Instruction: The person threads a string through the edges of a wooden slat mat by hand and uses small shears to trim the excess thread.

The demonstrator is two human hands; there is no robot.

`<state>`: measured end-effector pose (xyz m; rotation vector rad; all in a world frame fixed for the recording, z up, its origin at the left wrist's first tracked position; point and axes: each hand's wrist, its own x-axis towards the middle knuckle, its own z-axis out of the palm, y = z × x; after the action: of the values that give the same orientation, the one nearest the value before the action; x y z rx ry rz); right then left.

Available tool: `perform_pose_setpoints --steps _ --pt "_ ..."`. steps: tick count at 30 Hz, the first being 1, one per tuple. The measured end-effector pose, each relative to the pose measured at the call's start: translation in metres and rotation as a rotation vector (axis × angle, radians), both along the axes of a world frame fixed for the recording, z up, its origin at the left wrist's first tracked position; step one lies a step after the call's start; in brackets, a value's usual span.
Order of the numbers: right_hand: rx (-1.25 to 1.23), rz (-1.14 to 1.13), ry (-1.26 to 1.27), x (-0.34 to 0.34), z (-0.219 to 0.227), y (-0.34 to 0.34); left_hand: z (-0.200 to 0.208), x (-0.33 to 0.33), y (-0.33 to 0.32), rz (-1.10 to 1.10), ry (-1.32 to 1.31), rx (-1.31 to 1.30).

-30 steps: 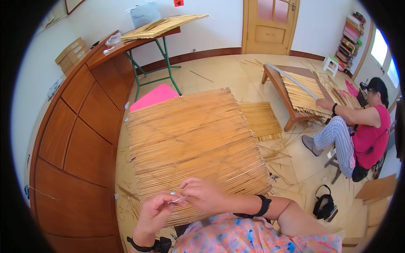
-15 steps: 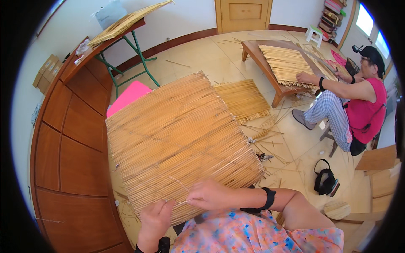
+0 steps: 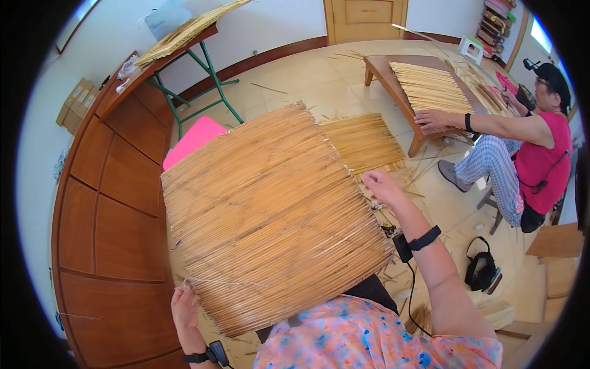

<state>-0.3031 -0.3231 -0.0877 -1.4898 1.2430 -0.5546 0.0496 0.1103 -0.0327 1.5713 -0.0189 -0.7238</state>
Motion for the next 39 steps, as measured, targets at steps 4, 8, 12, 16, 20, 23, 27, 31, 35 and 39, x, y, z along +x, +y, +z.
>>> perform_pose_setpoints --steps 4,8,12,16,20,23,27,31,35,39 --pt "0.555 0.196 -0.392 0.014 -0.011 0.003 -0.013 0.004 0.002 -0.105 0.056 -0.068" --pt "0.46 0.225 -0.396 0.019 -0.012 0.013 -0.025 0.003 -0.003 0.001 -0.031 -0.137" --pt "0.381 0.249 -0.513 0.01 -0.003 0.019 -0.024 -0.004 -0.006 0.09 -0.104 -0.17" --pt "0.288 0.22 -0.575 0.004 0.038 0.036 -0.012 -0.011 -0.009 0.073 -0.153 -0.279" --pt "0.181 0.234 -0.672 0.01 0.085 0.049 0.019 -0.001 -0.015 0.06 -0.284 -0.473" --pt "0.079 0.221 -0.823 0.005 0.115 0.05 0.042 0.017 -0.03 0.052 -0.302 -0.458" --pt "-0.133 0.205 -1.033 0.012 0.162 0.056 0.082 0.021 -0.034 0.229 -0.432 -0.435" --pt "-0.522 0.16 -0.957 0.01 0.2 0.054 0.09 0.01 -0.028 0.169 -0.536 -0.64" --pt "-0.689 0.134 -0.952 0.03 0.216 0.057 0.082 0.005 0.009 0.211 -0.432 -0.792" --pt "-0.933 0.089 -0.83 0.05 0.223 0.054 0.099 -0.013 0.032 0.258 -0.466 -0.849"
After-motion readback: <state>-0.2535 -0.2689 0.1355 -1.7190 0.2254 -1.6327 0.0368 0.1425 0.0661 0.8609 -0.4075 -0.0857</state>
